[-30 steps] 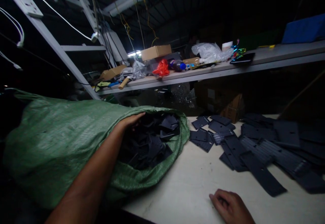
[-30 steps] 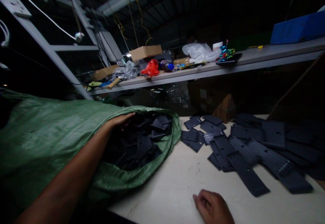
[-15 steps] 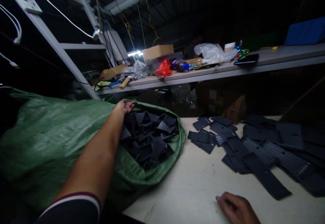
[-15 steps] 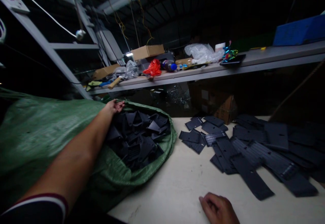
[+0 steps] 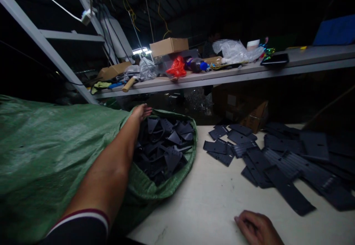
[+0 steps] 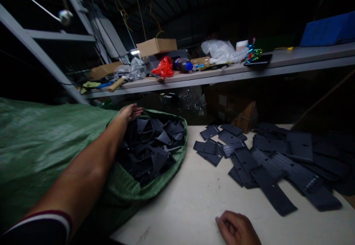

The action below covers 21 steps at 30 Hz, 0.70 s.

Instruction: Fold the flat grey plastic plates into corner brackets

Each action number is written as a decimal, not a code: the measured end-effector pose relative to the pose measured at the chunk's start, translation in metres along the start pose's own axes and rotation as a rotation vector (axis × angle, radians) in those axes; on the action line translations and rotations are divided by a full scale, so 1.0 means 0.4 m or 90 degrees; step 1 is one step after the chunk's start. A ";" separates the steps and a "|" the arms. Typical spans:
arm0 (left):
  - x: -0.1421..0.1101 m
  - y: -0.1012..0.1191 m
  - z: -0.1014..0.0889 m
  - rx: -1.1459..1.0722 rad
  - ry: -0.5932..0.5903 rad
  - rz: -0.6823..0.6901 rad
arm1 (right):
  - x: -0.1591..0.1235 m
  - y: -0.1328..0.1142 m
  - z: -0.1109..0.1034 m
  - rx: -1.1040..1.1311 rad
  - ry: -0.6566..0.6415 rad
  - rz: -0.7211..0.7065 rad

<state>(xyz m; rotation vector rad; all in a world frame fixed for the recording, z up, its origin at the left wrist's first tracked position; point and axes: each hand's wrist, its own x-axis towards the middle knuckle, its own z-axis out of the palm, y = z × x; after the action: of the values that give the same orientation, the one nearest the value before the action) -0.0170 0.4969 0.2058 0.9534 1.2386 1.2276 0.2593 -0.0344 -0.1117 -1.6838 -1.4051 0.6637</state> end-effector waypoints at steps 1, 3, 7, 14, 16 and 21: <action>0.001 0.003 0.005 0.002 -0.014 -0.014 | -0.001 -0.006 -0.003 0.000 -0.005 -0.001; -0.001 0.015 0.010 -0.001 -0.038 -0.031 | -0.003 -0.017 -0.007 0.000 -0.005 0.001; -0.014 0.019 0.028 0.007 -0.055 -0.031 | -0.003 -0.035 -0.017 -0.013 -0.004 -0.003; -0.086 -0.014 0.069 0.151 -0.161 -0.031 | -0.001 -0.046 -0.036 -0.046 -0.036 -0.027; -0.128 -0.023 0.077 0.209 -0.214 -0.032 | -0.002 -0.048 -0.037 -0.047 -0.034 -0.028; -0.269 -0.072 0.079 0.375 -0.327 -0.041 | -0.006 -0.049 -0.041 -0.043 -0.038 -0.032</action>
<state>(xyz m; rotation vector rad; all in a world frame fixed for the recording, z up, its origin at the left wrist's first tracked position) 0.0270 0.3900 0.1982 1.5270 1.2084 0.5011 0.2618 -0.0401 -0.0869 -1.6883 -1.5226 0.6502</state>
